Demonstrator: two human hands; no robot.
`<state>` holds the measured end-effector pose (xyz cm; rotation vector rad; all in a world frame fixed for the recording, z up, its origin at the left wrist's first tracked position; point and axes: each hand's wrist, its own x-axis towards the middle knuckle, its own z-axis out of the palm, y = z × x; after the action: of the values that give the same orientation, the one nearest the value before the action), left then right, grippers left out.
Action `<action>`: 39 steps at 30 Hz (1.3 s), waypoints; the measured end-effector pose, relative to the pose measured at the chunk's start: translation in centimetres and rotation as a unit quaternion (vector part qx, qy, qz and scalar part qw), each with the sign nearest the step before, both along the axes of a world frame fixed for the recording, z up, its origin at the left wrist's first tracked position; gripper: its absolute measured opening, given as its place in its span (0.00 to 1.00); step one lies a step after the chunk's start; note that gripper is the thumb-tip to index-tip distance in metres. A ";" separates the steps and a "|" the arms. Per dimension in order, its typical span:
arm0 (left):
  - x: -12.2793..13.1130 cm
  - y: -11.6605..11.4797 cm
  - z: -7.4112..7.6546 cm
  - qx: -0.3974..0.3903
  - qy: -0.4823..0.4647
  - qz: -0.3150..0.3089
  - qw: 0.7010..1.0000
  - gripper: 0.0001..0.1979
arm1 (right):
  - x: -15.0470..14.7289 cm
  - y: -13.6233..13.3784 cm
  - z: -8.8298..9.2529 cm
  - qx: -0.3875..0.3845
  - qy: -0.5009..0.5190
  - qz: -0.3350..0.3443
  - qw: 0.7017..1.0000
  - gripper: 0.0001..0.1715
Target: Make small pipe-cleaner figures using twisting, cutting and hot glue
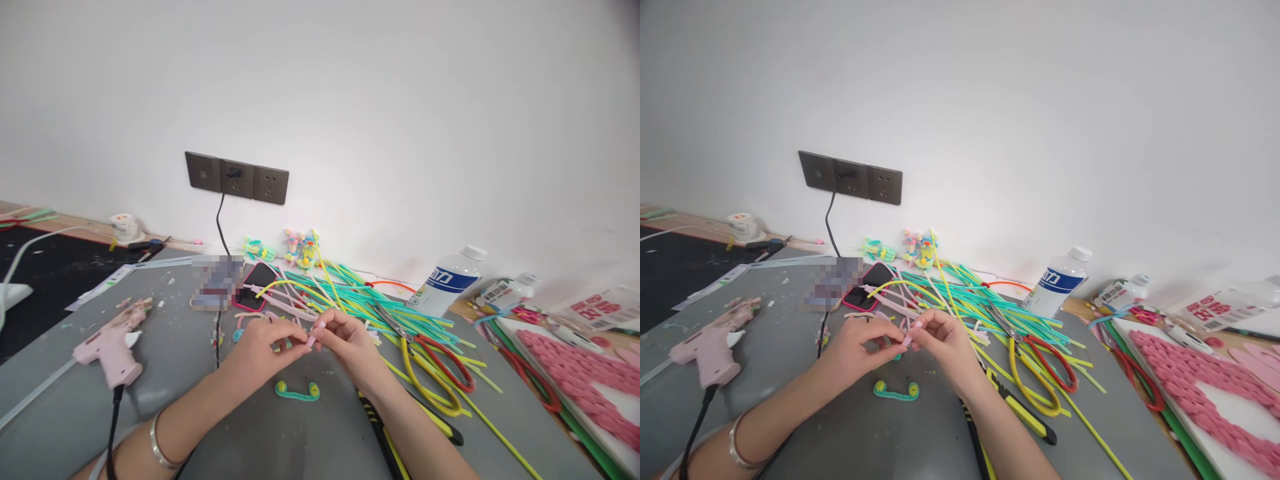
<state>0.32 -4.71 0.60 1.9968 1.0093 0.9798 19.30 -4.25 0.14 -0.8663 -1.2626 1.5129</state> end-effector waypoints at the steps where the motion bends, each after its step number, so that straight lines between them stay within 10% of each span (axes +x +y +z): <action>1: 0.1 0.0 0.0 -0.027 -0.020 0.002 0.999 0.04 | 0.0 0.0 0.1 0.002 0.002 -0.003 1.000 0.16; 9: 0.6 -0.3 0.7 -0.164 -0.146 0.024 0.975 0.07 | -0.2 -0.1 -0.3 0.041 -0.009 -0.041 0.998 0.17; 29: 0.2 0.2 -1.4 0.141 -0.026 0.019 0.990 0.11 | -0.1 0.5 -1.1 0.019 -0.047 -0.057 0.997 0.23; 39: 0.2 0.0 0.1 0.087 -0.066 -0.019 0.994 0.16 | -0.5 0.2 -0.8 -0.016 -0.028 -0.014 0.999 0.20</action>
<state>0.48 -4.73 0.68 2.0511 0.8358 1.1975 18.85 -4.00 -0.63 -0.9490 -1.2645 1.4990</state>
